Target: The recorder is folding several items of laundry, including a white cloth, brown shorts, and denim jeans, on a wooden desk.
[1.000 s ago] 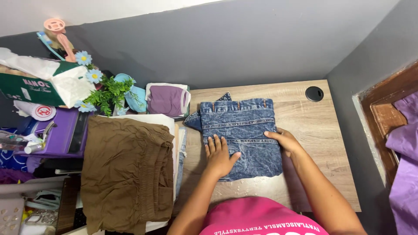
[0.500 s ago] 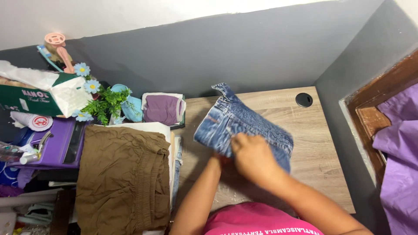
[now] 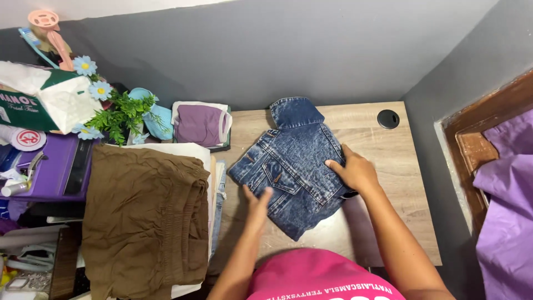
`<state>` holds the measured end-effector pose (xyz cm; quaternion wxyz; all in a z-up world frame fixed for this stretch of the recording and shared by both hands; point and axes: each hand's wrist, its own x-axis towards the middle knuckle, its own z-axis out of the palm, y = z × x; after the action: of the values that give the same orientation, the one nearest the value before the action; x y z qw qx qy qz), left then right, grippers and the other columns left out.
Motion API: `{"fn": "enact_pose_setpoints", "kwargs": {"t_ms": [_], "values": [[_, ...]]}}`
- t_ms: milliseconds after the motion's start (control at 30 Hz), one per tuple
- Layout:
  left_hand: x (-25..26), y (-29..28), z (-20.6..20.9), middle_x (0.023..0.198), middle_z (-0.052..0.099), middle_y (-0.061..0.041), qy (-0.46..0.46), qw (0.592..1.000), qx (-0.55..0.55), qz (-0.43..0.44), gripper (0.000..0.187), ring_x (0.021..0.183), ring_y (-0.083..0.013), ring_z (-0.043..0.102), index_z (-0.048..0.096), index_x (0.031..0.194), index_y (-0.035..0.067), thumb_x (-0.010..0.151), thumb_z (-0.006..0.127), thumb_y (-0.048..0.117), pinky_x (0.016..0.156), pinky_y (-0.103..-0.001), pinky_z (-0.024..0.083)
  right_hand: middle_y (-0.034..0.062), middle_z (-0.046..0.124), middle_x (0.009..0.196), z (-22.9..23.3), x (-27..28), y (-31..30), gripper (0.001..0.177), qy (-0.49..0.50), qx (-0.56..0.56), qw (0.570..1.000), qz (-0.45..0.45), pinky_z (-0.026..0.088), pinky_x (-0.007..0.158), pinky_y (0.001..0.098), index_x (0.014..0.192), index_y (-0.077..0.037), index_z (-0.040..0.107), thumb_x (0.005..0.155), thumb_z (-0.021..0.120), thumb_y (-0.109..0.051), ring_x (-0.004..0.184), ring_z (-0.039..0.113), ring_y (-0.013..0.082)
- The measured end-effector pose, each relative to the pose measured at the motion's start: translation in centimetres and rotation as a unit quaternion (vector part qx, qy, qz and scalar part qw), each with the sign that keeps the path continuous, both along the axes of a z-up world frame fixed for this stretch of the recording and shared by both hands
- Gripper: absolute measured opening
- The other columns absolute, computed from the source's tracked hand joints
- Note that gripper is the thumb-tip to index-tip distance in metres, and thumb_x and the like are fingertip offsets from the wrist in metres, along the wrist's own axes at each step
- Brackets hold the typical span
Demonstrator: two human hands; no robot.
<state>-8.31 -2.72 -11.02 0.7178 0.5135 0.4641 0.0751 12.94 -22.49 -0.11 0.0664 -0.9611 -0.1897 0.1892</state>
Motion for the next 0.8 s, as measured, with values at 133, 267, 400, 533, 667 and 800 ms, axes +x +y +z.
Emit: {"fn": "enact_pose_setpoints", "kwargs": {"t_ms": [133, 267, 400, 533, 667, 800], "values": [[1.5, -0.5, -2.9, 0.166, -0.012, -0.031, -0.021, 0.984, 0.143, -0.102, 0.121, 0.155, -0.0432, -0.001, -0.017, 0.162, 0.006, 0.093, 0.074, 0.047, 0.126, -0.053, 0.002, 0.0266, 0.071, 0.122, -2.2, 1.1, -1.7, 0.075, 0.12, 0.132, 0.981, -0.075, 0.047, 0.103, 0.0551, 0.142, -0.012, 0.06, 0.084, 0.071, -0.058, 0.124, 0.062, 0.0468], [3.7, 2.0, -0.4, 0.165, 0.0, -0.036, -0.039, 0.961, 0.208, -0.176, 0.106, 0.155, -0.0476, 0.003, -0.004, 0.164, 0.005, 0.096, 0.067, 0.044, 0.127, -0.056, 0.006, 0.0317, 0.075, 0.109, -3.7, 2.1, -4.0, 0.064, 0.183, 0.172, 0.963, -0.098, 0.051, 0.097, 0.0542, 0.12, -0.009, 0.071, 0.09, 0.061, -0.064, 0.116, 0.066, 0.0496], [3.8, 1.0, 3.0, 0.165, -0.005, -0.037, -0.006, 0.945, 0.244, -0.22, 0.116, 0.155, -0.0493, -0.001, -0.006, 0.164, 0.004, 0.091, 0.075, 0.043, 0.126, -0.057, 0.003, 0.0261, 0.069, 0.127, -2.9, 3.6, -1.5, 0.097, 0.135, 0.185, 0.964, -0.134, 0.046, 0.107, 0.0552, 0.156, -0.013, 0.043, 0.084, 0.063, -0.074, 0.128, 0.06, 0.0421], [2.4, 0.2, 2.5, 0.164, -0.012, -0.037, 0.033, 0.916, 0.305, -0.259, 0.123, 0.154, -0.0501, -0.006, -0.004, 0.164, 0.004, 0.084, 0.082, 0.043, 0.126, -0.059, 0.004, 0.0293, 0.071, 0.118, -5.2, 3.7, 0.9, 0.072, 0.19, 0.33, 0.914, -0.138, 0.046, 0.104, 0.0537, 0.138, -0.005, 0.061, 0.086, 0.071, -0.055, 0.121, 0.064, 0.0427], [1.1, 0.3, -0.6, 0.165, -0.01, -0.036, 0.048, 0.888, 0.362, -0.28, 0.123, 0.153, -0.051, -0.003, -0.001, 0.164, 0.006, 0.083, 0.081, 0.047, 0.124, -0.061, 0.005, 0.0134, 0.071, 0.12, -5.9, 1.4, 0.3, 0.045, 0.265, 0.503, 0.804, -0.173, 0.047, 0.104, 0.0433, 0.133, -0.012, 0.068, 0.093, 0.068, -0.032, 0.114, 0.062, 0.0262], [2.4, -3.6, 7.8, 0.165, -0.002, -0.036, 0.058, 0.807, 0.474, -0.348, 0.121, 0.152, -0.0542, -0.001, 0.015, 0.162, 0.002, 0.079, 0.085, 0.055, 0.12, -0.066, 0.003, 0.0253, 0.069, 0.124, -11.8, 2.6, -1.8, 0.058, 0.197, 0.435, 0.86, -0.18, 0.049, 0.101, 0.0498, 0.14, -0.008, 0.062, 0.092, 0.076, -0.036, 0.121, 0.063, 0.0382]]}}
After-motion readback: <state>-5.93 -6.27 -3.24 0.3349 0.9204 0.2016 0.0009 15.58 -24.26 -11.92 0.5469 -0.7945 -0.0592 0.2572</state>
